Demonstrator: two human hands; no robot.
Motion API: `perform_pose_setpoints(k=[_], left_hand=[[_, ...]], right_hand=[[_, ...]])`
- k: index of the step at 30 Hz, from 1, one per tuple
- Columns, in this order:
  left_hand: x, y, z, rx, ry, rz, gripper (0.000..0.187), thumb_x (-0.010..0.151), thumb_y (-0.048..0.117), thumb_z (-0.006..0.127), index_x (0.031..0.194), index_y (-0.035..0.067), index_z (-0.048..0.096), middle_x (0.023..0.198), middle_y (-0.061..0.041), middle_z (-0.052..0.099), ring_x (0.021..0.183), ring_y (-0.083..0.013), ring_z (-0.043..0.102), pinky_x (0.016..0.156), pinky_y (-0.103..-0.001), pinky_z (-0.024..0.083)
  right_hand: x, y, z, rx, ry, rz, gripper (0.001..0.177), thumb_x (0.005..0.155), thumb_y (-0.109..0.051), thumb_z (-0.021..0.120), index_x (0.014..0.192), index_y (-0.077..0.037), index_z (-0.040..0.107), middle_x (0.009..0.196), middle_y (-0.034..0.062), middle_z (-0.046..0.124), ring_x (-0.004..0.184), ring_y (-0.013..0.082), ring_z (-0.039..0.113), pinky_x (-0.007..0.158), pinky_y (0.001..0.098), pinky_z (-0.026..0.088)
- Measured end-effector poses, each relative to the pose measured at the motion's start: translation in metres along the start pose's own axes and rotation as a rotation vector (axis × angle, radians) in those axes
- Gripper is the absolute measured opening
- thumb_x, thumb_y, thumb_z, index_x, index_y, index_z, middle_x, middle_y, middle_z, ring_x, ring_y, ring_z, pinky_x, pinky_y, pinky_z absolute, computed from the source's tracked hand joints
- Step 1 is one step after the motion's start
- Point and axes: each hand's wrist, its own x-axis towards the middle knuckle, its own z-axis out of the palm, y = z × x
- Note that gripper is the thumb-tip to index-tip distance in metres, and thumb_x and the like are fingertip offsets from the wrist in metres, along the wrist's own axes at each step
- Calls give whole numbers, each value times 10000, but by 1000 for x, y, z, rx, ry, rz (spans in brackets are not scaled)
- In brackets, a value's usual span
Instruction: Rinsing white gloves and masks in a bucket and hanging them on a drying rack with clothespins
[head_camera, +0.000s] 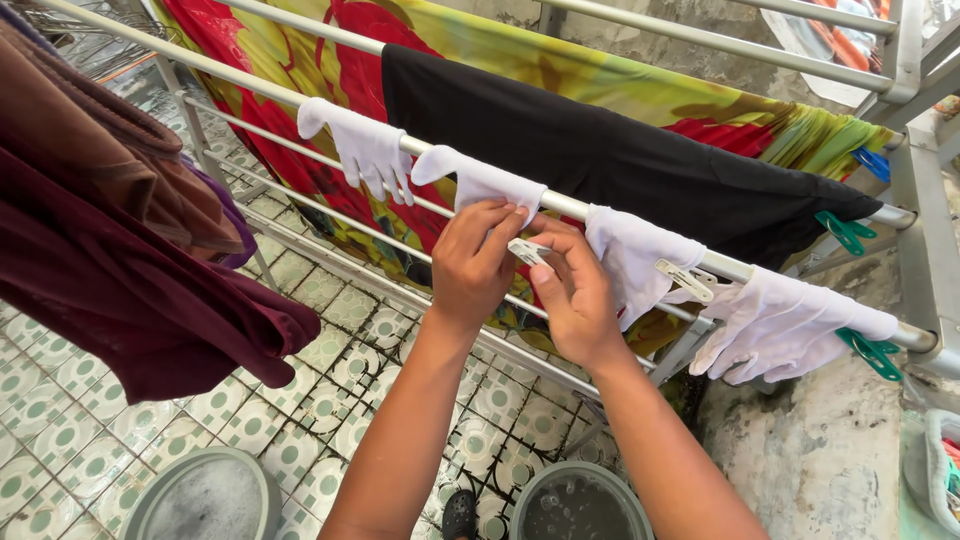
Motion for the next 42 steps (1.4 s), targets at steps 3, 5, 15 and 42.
perform_pose_setpoints(k=[3,5,15,42], left_hand=[[4,2,-2,-28,33,-9,115,949,-4,665,991,41,762,903,-81,694,872,-286,735,734,-380,608],[7,3,-3,-40,48,-13,111,929,-10,687,990,39,766,907,-86,704,871,-287,739,732,-383,609],[4,1,4,-75,162,15,98,851,-27,784,930,29,796,897,-98,763,829,-282,762,749,-395,626],[-10,1,7,3,180,70,108,941,111,740,1022,109,811,1019,-40,799,912,-234,776,864,-395,514]], right_hand=[[1,-5,2,-87,47,6,270,1043,-100,573,1208,113,587,1372,280,544,1329,363,546,1063,462,497],[1,-10,5,-133,111,15,273,1029,-105,607,1201,108,610,1308,255,586,1225,325,609,981,415,545],[-4,-5,11,-296,426,41,234,930,-2,773,1110,137,716,793,211,672,619,245,719,504,321,627],[1,29,29,-18,501,166,348,945,-123,754,1258,6,673,963,199,756,811,213,762,698,312,659]])
